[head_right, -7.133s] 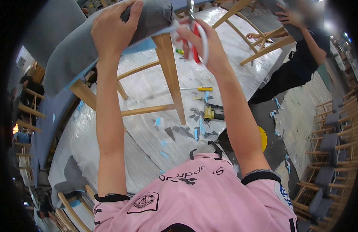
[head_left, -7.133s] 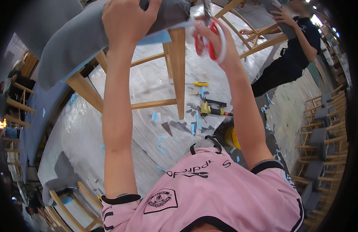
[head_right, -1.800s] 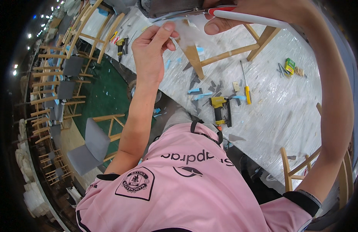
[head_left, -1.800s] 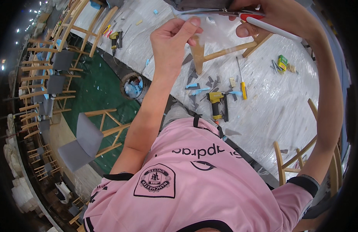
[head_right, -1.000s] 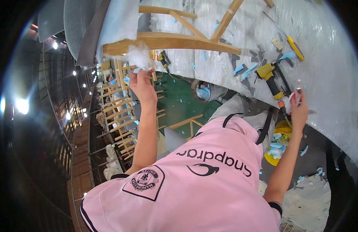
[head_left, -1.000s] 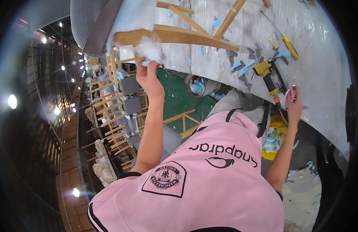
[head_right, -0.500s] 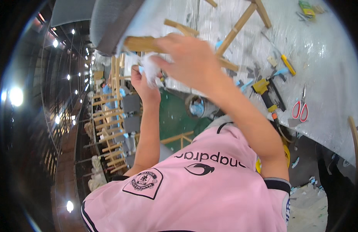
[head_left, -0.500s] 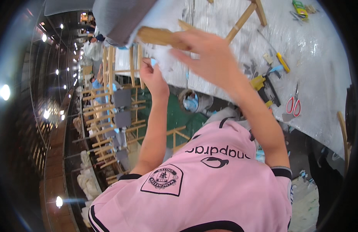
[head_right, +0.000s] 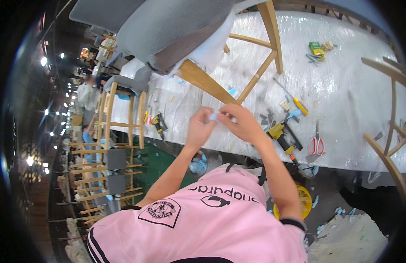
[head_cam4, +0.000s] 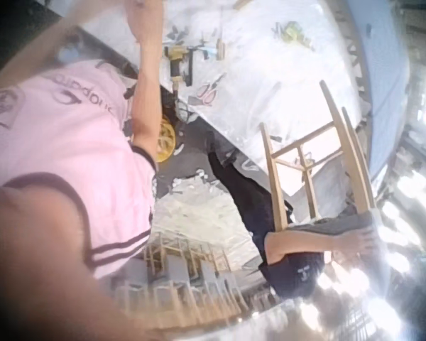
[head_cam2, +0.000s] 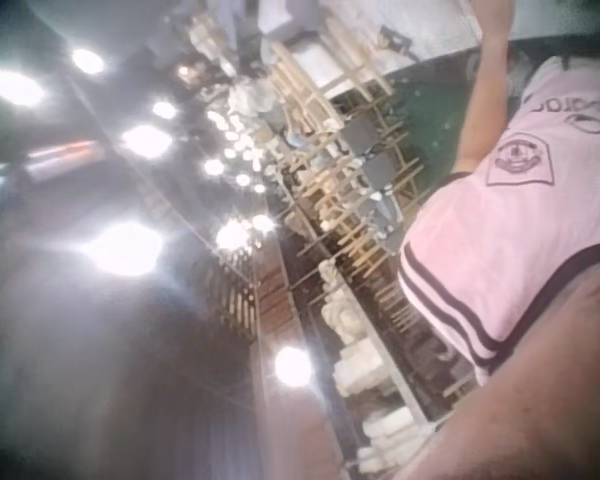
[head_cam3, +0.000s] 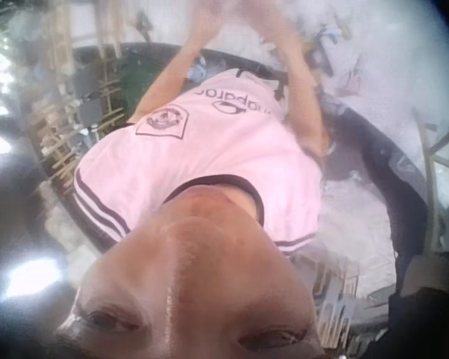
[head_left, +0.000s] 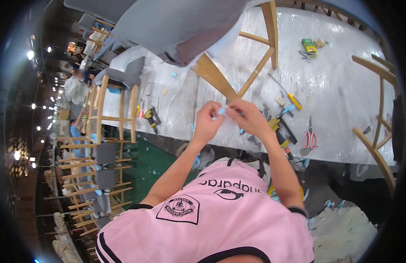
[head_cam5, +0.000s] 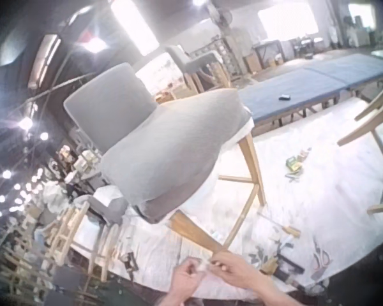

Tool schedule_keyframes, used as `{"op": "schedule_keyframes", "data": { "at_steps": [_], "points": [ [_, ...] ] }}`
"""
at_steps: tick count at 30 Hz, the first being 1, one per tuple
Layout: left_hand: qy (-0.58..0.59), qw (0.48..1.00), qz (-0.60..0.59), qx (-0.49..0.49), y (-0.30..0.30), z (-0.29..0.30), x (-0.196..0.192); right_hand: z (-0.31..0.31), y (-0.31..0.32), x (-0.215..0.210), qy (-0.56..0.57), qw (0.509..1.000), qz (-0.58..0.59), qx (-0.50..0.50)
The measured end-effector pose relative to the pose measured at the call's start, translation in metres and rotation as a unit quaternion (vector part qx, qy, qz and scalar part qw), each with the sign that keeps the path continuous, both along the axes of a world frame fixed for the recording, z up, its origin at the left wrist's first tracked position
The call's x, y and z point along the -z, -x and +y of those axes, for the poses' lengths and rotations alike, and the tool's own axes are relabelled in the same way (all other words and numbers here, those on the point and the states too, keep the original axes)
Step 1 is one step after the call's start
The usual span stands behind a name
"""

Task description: The person staples gray fabric onto a wooden chair frame using a staple gun, then trims excess fabric with scissors. They smooth and adjust the fabric around the seat and backrest, repeating the process on multiple chairs.

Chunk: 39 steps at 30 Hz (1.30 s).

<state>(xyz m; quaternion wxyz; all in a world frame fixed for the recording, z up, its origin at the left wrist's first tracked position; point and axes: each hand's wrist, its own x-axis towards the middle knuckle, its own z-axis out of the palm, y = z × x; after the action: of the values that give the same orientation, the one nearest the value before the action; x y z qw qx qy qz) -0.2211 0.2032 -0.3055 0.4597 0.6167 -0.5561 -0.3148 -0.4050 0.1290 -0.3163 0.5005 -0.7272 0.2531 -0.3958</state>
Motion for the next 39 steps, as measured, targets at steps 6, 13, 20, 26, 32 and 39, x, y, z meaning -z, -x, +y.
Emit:
{"op": "schedule_keyframes", "data": {
  "at_steps": [6, 13, 20, 26, 32, 39],
  "points": [
    [-0.166, 0.941, 0.088, 0.283, 0.027, 0.006, 0.029, 0.095, 0.07, 0.117, -0.311, 0.923, -0.003, 0.225],
    [-0.004, 0.946, 0.306, 0.109, -0.019, -0.029, -0.047, 0.316, 0.262, 0.305, -0.261, 0.671, 0.508, 0.473],
    [0.427, 0.901, -0.066, -0.04, -0.067, -0.042, -0.16, 0.228, 0.229, 0.207, -0.305, 0.701, 0.418, 0.491],
    [0.4, 0.892, -0.208, 0.038, -0.069, -0.068, -0.166, 0.015, 0.028, -0.081, -0.15, 0.919, -0.017, 0.364],
    [0.395, 0.873, -0.267, 0.107, -0.072, -0.066, -0.158, -0.043, -0.05, -0.193, -0.141, 0.97, 0.061, 0.19],
    [0.394, 0.885, -0.239, 0.063, -0.066, -0.064, -0.121, -0.02, -0.06, -0.074, -0.182, 0.961, -0.156, 0.135]
  ]
}}
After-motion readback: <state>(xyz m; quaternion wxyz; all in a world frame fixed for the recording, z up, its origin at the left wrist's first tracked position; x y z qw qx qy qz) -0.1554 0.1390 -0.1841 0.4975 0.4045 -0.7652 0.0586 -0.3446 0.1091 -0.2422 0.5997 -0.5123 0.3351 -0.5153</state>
